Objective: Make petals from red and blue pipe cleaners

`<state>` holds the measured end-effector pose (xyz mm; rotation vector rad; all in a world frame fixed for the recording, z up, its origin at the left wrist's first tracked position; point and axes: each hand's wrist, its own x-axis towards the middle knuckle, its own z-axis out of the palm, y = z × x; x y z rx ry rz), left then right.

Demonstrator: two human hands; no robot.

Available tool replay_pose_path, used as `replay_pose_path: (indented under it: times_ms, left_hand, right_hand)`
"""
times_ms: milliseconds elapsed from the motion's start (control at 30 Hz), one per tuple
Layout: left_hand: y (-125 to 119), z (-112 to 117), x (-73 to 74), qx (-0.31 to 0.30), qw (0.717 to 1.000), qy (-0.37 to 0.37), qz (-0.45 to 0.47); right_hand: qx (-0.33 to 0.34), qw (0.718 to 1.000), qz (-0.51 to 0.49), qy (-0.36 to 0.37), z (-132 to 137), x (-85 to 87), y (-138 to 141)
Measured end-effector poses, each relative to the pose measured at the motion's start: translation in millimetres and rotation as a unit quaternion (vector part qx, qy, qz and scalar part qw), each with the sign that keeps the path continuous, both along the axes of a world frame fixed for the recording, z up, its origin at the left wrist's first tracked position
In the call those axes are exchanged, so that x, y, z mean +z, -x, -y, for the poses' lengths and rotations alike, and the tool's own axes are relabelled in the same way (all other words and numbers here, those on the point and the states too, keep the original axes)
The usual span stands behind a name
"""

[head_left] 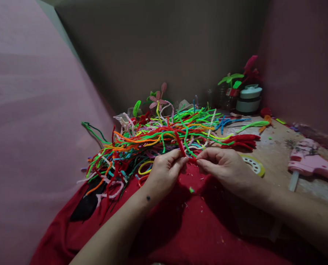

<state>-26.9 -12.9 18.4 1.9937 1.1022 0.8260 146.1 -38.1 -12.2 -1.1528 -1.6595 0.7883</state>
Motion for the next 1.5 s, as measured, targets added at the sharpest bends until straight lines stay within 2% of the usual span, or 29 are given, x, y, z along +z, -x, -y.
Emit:
replay_pose_path:
  times_ms: [100,167,233,333,400,433,500,567,667,733,833,967,1133,1400,1500]
  left_hand:
    - [5,-3,5.4,-0.050,0.991,0.123,-0.001]
    - [7,-5,8.3,-0.072,0.981,0.179,0.015]
    - [7,-4,9.4,-0.081,0.979,0.185,0.017]
    - [4,1,8.5,-0.097,0.983,0.157,-0.020]
    - [3,4,8.0,-0.108,0.984,0.139,-0.036]
    - [2,5,8.1,-0.110,0.984,0.135,-0.037]
    - [2,6,9.4,-0.100,0.986,0.130,-0.031]
    - [3,6,11.3,-0.077,0.989,0.123,-0.027]
    - [3,5,12.9,-0.047,0.994,0.099,-0.020]
    - [4,4,12.7,-0.036,0.996,0.084,-0.010]
    - [3,3,12.5,-0.025,0.998,0.058,-0.003]
    - [1,6,13.2,0.001,1.000,0.011,0.004]
    - [-1,8,8.8,0.006,0.992,0.100,0.073]
    - [-2,8,7.1,-0.002,0.984,0.124,0.124]
    - [-2,9,3.7,0.016,0.990,0.072,0.121]
  right_hand:
    - [-0.015,0.990,0.091,-0.105,2,-1.4,-1]
    - [-0.008,0.982,0.105,-0.155,2,-1.2,0]
    - [-0.010,0.968,0.111,-0.224,2,0.3,1]
    - [-0.053,0.919,0.167,-0.353,3,2.7,4]
    - [-0.077,0.889,0.207,-0.400,3,3.2,6]
    - [-0.077,0.885,0.218,-0.404,2,3.2,6]
    - [-0.062,0.898,0.222,-0.374,2,3.6,6]
    - [-0.041,0.930,0.205,-0.303,2,5.3,4]
    - [-0.007,0.983,0.126,-0.134,4,9.3,3]
    - [0.019,0.999,0.046,-0.006,5,11.1,2]
    - [0.045,0.992,-0.058,0.105,5,11.4,3]
    - [0.038,0.987,-0.085,0.128,3,11.1,4]
    - [0.045,0.978,-0.136,0.152,0,10.0,5]
    - [0.168,0.920,-0.261,0.239,1,3.6,10]
    - [0.180,0.898,-0.280,0.286,2,3.5,10]
